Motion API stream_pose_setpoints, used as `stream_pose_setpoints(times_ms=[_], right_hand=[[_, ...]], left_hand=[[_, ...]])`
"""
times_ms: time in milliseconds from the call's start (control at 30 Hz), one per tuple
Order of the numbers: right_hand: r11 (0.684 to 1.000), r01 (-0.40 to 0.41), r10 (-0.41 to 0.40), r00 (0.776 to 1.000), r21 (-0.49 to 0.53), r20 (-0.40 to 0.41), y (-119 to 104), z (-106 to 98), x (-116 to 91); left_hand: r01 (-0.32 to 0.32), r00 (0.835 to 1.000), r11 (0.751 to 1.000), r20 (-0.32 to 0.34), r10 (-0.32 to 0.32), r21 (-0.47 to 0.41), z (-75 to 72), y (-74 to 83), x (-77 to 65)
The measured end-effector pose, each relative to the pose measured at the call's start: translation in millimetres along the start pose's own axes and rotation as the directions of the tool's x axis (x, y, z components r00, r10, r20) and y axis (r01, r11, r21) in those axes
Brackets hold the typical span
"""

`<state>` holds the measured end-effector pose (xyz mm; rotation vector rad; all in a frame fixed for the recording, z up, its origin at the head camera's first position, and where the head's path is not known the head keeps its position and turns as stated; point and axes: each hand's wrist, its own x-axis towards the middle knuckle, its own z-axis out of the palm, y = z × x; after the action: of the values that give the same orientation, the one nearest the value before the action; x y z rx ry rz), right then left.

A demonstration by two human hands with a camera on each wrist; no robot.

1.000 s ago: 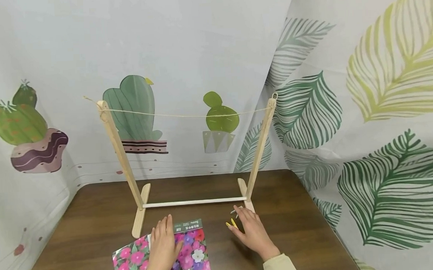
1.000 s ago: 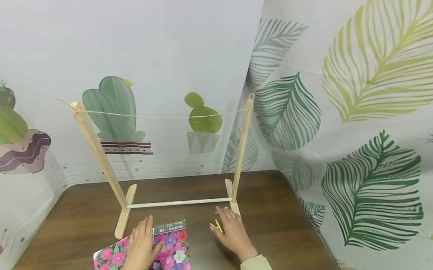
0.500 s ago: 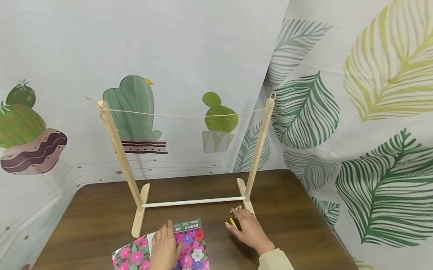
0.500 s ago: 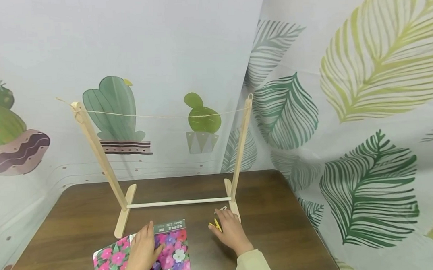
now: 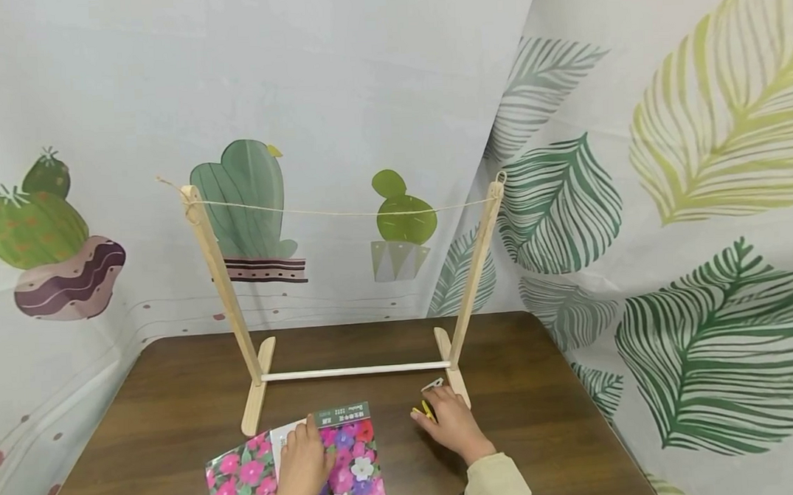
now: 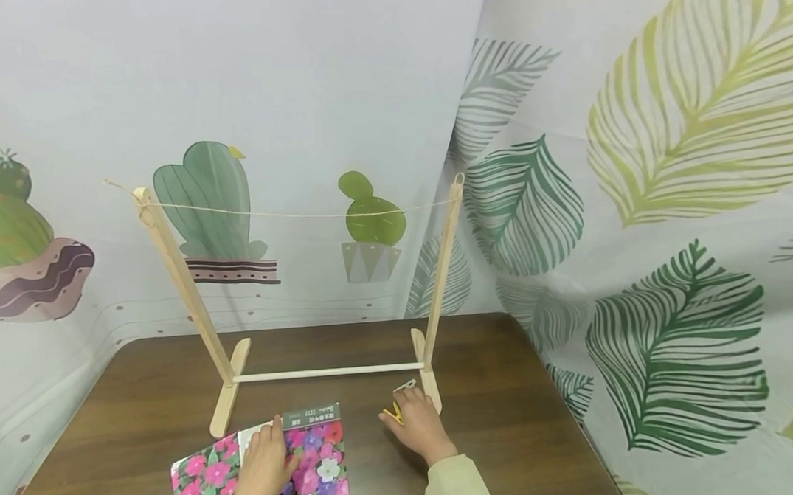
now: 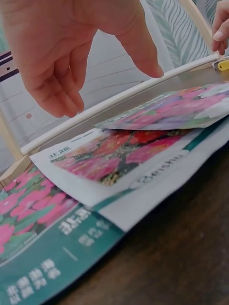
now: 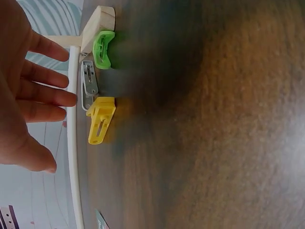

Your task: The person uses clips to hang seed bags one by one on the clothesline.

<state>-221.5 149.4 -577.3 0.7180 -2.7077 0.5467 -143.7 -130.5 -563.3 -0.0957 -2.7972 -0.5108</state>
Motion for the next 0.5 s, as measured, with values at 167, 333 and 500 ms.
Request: stream_pose_setpoints(times_ms=[167, 333, 500], right_hand=[[0.999, -0.032, 0.033, 0.998, -0.027, 0.044, 0.3, 3.0, 1.5], [0.999, -0.025, 0.026, 0.999, -0.033, 0.021, 0.3, 6.1, 4.5], [0.999, -0.022, 0.023, 1.000, -0.049, 0.022, 0.1, 9.9, 5.2]], left_hand=[[-0.003, 1.000, 1.000, 0.010, 0.003, 0.002, 2.8, -3.0, -2.3], [-0.006, 1.000, 1.000, 0.021, 0.006, 0.016, 5.5, -4.2, -4.5], [0.001, 1.000, 1.000, 0.031, -0.001, 0.007, 9.2, -6.1, -7.9]])
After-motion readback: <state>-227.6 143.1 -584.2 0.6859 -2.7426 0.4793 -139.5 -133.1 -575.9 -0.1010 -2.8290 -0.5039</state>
